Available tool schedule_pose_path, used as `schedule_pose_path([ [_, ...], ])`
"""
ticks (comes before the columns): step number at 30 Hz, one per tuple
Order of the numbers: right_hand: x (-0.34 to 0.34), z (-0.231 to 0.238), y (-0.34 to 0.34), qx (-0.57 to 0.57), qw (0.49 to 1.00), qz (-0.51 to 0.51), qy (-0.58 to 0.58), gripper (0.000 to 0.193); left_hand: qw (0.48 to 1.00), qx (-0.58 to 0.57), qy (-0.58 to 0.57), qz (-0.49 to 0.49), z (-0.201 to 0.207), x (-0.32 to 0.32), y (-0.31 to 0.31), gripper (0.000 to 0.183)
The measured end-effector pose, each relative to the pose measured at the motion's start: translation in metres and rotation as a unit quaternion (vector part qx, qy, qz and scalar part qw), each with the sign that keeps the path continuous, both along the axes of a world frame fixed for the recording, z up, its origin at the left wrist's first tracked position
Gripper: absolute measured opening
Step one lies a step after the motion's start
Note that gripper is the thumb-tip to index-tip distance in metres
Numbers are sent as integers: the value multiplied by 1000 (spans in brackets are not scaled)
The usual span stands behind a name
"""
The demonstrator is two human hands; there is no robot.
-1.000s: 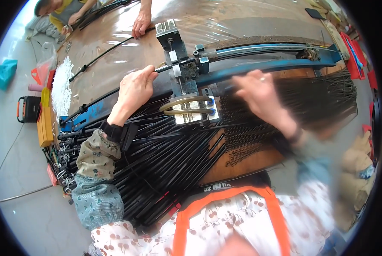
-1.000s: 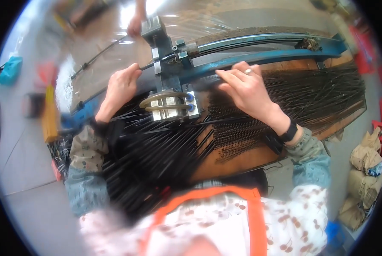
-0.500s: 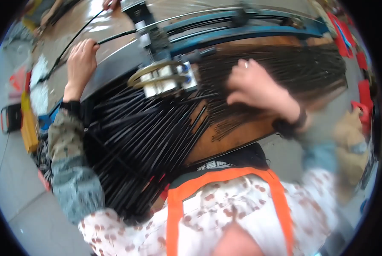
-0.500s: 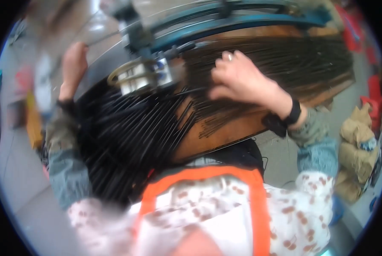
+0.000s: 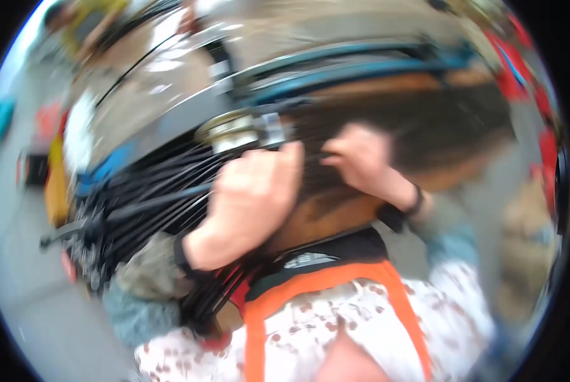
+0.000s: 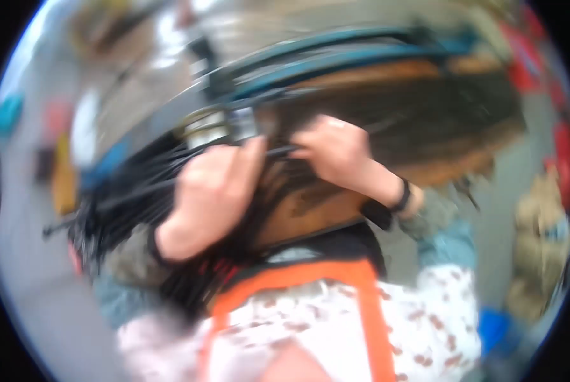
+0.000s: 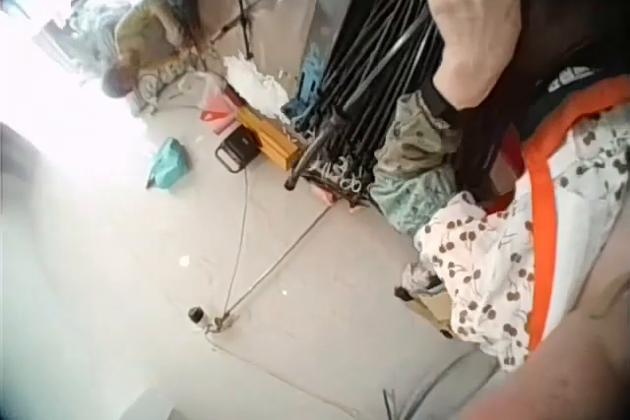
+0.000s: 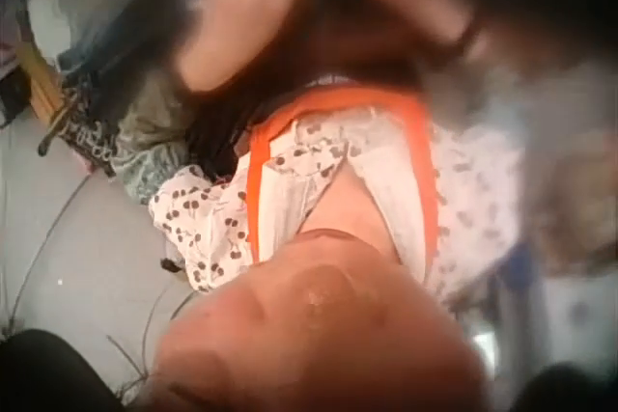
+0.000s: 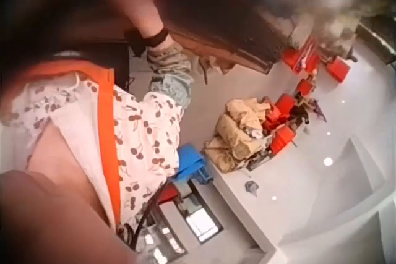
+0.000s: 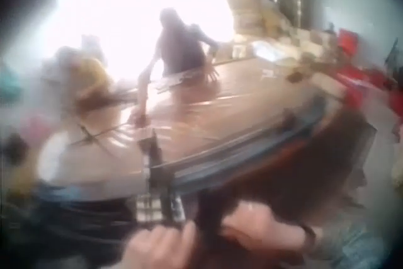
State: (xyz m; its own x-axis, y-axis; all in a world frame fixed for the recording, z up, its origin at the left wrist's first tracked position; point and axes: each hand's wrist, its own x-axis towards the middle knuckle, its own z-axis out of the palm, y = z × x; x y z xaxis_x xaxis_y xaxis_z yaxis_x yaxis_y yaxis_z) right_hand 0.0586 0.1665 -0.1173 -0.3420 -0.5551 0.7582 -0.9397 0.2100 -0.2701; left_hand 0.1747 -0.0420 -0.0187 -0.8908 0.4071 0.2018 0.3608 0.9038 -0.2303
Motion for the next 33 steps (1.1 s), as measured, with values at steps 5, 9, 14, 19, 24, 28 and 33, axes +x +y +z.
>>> schedule_pose_path([
  [5,-58,9,57,-27,995,-88,-42,39,1000,18,10,-23,54,-42,-35,31],
  [9,-65,28,78,-71,986,-140,-59,16,998,21,-15,-54,91,-91,-37,30],
  [14,-85,47,54,-114,987,-107,-30,14,992,13,-38,-117,76,-126,-35,30],
  [19,-69,34,71,-12,924,-88,-372,32,996,59,-8,-68,54,-113,-55,27],
  [24,-70,37,55,107,972,-196,-77,26,994,86,-22,-59,41,-97,-67,30],
  [28,-71,28,30,-10,992,-118,-37,23,996,78,-5,-46,41,-86,-79,30],
  [33,-53,42,-8,-149,959,-8,-242,17,995,82,-24,-48,43,-73,-79,32],
])
